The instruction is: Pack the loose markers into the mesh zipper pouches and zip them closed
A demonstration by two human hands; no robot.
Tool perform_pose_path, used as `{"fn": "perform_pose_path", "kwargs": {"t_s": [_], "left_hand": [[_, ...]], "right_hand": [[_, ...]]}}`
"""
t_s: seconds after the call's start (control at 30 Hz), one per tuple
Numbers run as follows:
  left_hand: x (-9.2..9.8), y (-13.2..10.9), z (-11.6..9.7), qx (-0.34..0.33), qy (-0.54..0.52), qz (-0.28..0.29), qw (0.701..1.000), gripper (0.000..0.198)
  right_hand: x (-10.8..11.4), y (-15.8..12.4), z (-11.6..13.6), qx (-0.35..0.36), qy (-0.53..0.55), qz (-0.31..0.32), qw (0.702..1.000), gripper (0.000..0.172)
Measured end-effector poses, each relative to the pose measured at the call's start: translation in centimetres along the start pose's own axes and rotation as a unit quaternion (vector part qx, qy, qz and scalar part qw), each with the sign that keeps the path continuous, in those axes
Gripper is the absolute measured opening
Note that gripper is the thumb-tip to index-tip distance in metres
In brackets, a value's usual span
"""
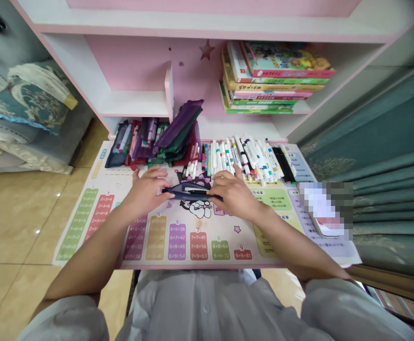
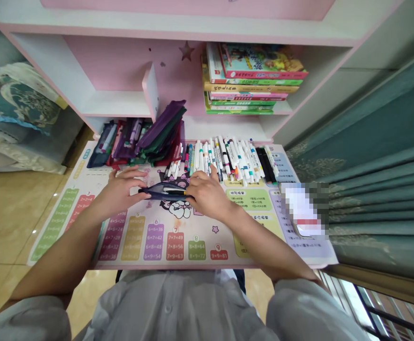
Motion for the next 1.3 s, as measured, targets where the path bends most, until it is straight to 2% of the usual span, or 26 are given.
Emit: {"fn": "perform_pose_path", "kwargs": {"t_s": [0.1, 0.23, 0.37, 0.5, 0.73, 1.0, 1.2, 1.3], "left_hand": [[-0.4, 0.2, 0.1, -0.005, 0.004, 0.002, 1.000, 0.005], [-0.5, 0.2, -0.1, -0.003, 0.000, -0.012, 1.000, 0.004], [-0.4, 0.1, -0.6, -0.001, -0.001, -0.005, 1.000, 0.006], [-0.1, 0.0, -0.9, 0.007, -0.006, 0.009, 1.000, 0.009], [-0.1, 0.1, -0.6, -0.002, -0.010, 0.025, 1.000, 0.008], [-0.3, 0.1, -0.3, -0.010, -0.015, 0.034, 0.999, 0.008], [-0.1, 0.2, 0.0, -0.006, -0.030, 0.056, 0.998, 0.005], [-0.2, 0.3, 0.4, -0.011, -0.049, 0.055, 0.997, 0.005]], "right_hand": [[0.4, 0.7, 0.7, -0.013, 0.011, 0.016, 1.000, 0.010], [0.8, 2.7, 2.6, -0.006, 0.074, -0.006, 0.997, 0.020], [0.0, 5.6, 4.7, -0.020, 0.121, -0.006, 0.992, 0.025], [-1.2, 7.4, 5.7, -0.045, 0.143, 0.011, 0.989, 0.024], [-1.8, 7.4, 5.6, -0.027, 0.158, 0.008, 0.987, 0.015], [-1.8, 7.3, 5.8, -0.029, 0.174, -0.002, 0.984, 0.011], [-1.5, 7.4, 6.0, -0.023, 0.175, -0.022, 0.984, 0.021], [-1.6, 7.5, 5.7, -0.044, 0.183, -0.023, 0.982, 0.023]]}}
Point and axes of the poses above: each hand's wrist, its own y-axis towards the middle knuckle, its own x-axis out of the back of the hand, z = x × y, the point moved 2 cm from there along y, towards the middle knuckle, and after that the axes turned 2 degrees about x, right-handed, at the moved point
